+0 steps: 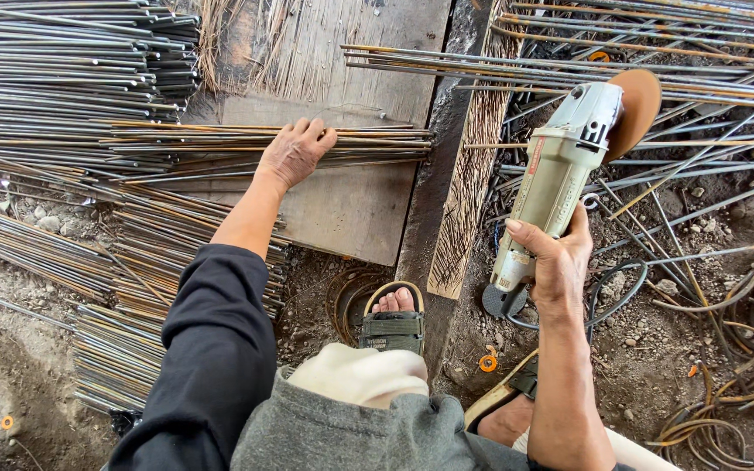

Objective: The person uses an angle grinder to cut multiple metal rods into shorter pieces. They repeatedly pick up a rod, position it on a wooden board, cut it with the grinder, and then place the cut pieces aside. The process is repeated for several rods throughout the video.

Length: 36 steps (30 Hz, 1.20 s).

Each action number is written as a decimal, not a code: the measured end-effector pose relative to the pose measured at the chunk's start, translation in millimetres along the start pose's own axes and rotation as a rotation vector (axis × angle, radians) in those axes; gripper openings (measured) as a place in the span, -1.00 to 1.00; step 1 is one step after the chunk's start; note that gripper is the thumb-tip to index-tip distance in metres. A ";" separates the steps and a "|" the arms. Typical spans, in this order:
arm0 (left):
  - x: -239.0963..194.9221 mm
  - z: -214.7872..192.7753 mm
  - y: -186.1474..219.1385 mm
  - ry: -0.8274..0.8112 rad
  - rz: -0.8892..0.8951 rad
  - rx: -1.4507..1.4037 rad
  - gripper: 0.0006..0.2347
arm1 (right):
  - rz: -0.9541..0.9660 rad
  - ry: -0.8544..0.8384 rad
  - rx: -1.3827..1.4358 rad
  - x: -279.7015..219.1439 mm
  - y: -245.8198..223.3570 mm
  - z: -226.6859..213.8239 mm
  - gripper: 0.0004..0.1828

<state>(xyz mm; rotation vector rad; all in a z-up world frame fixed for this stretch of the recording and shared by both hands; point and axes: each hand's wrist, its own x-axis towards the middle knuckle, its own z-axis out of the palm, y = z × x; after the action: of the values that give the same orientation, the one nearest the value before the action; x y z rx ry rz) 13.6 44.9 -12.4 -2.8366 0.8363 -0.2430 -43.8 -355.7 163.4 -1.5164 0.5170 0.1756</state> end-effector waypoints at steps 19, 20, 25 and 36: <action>41.1 -52.5 13.4 0.197 -0.007 -0.028 -0.70 | 0.006 0.091 -0.016 -26.8 -72.3 16.2 -0.17; 56.2 -67.8 14.6 0.219 0.050 -0.105 -0.70 | 0.017 0.129 0.014 -26.5 -79.4 13.4 -0.21; 176.8 -114.4 98.6 0.120 0.209 -0.285 -0.87 | -0.196 0.183 0.191 -28.9 -99.9 -18.8 -0.24; 287.7 -29.5 270.4 0.156 0.653 1.653 -0.76 | -0.336 0.358 0.177 -55.1 -119.9 -56.9 -0.29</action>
<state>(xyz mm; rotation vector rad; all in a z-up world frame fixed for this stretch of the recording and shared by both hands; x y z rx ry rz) 105.4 -340.3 -10.3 -0.9843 0.8638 -0.6426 -53.7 -407.9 296.9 -1.4416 0.5353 -0.3994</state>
